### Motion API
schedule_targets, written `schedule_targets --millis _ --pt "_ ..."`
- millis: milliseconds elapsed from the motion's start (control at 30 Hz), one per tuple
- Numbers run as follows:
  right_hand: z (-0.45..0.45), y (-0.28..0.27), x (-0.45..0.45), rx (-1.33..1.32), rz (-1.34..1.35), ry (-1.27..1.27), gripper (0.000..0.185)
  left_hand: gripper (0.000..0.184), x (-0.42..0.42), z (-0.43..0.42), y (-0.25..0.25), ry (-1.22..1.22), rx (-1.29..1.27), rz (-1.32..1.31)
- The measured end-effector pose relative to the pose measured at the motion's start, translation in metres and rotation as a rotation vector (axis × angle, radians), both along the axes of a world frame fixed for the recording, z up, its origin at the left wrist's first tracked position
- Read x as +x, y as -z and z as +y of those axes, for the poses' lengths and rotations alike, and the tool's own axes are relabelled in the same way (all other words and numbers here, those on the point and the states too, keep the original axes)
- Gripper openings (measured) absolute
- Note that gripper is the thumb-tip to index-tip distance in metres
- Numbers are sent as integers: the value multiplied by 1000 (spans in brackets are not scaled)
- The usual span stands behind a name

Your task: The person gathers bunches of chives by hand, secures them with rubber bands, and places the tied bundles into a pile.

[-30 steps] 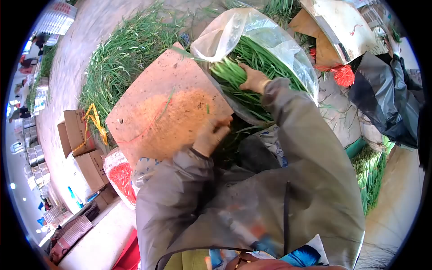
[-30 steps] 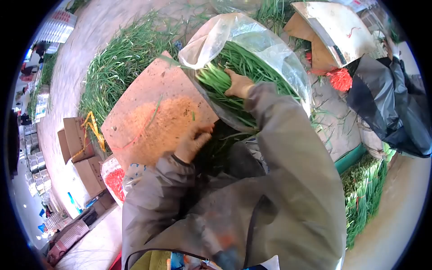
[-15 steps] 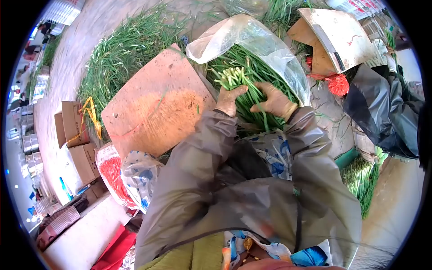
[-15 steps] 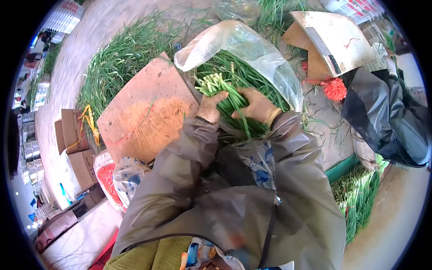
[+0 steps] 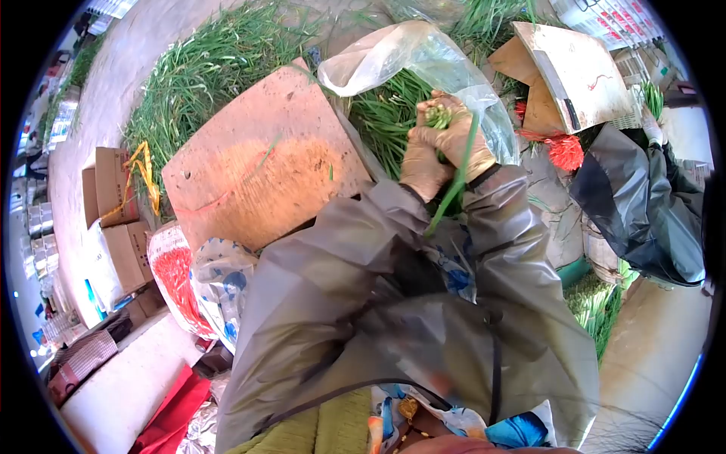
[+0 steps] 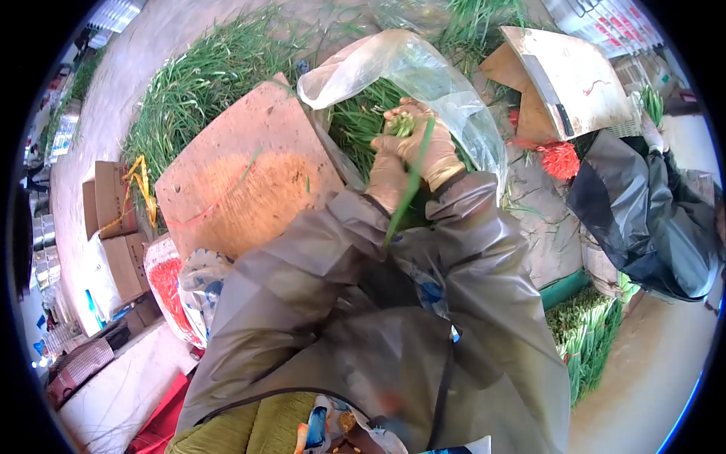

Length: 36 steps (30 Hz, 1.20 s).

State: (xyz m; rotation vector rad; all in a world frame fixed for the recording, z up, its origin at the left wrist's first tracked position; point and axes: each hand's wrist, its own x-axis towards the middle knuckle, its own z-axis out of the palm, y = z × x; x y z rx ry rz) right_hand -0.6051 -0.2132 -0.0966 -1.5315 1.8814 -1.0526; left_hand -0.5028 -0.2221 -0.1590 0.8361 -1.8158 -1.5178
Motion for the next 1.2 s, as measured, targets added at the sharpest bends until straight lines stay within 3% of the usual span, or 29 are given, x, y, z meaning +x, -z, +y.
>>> schedule_targets --millis 33,100,167,200,233,267,367,433,500,533,600,667,700,767,833,900,1000,1033,1100,1167,1200 --pt "4 8 3 87 -374 122 50 87 2 7 -1 -28 14 -66" --pt "7 5 -4 108 -455 67 37 105 12 9 -17 58 109 -223" --pt "15 -15 -23 -76 -634 37 22 113 28 11 -18 277 -12 -506" --pt "16 -22 -48 -181 -1292 44 18 118 36 13 -3 389 -44 -612" --pt "21 -48 -63 -229 -1449 40 15 113 42 19 11 413 -99 -742" --pt "26 -73 -79 -277 -1605 36 12 107 50 26 25 374 -128 -704" --pt "44 -172 -84 -444 -576 11 16 95 83 29 25 256 -273 -534" --pt "43 -204 -85 -440 -179 216 18 83 114 19 3 137 -371 -412" --pt "41 -208 -80 -539 -444 64 23 88 128 -6 -10 146 -371 -532" --pt "45 -209 -65 -510 -661 -92 21 88 142 -9 -11 89 -191 -337" --pt "53 -217 -32 -250 -839 -184 22 88 153 -6 -73 38 142 221" --pt "57 -211 8 -118 -977 -233 25 90 158 -11 -128 154 -147 228" --pt "58 -202 26 -80 -1073 -248 26 95 158 -4 -153 210 -159 304" --pt "62 -194 67 -30 -1180 -327 34 104 156 7 -152 478 286 486" --pt "62 -181 94 13 -1214 -331 35 107 170 32 -156 764 671 464" --pt "53 -156 100 157 -920 -343 36 94 170 67 -131 865 863 690" --pt "59 -123 117 278 -517 -304 50 79 195 100 -119 568 1114 680" --pt "66 -116 116 326 -505 -283 55 79 201 101 -115 554 1117 689" --pt "89 -108 135 437 -791 27 68 73 212 98 -111 382 1104 763" --pt "108 -76 152 306 -769 -85 73 49 217 87 -91 122 1041 674" --pt "119 -40 161 313 -550 -86 74 50 220 83 -84 12 1163 709"
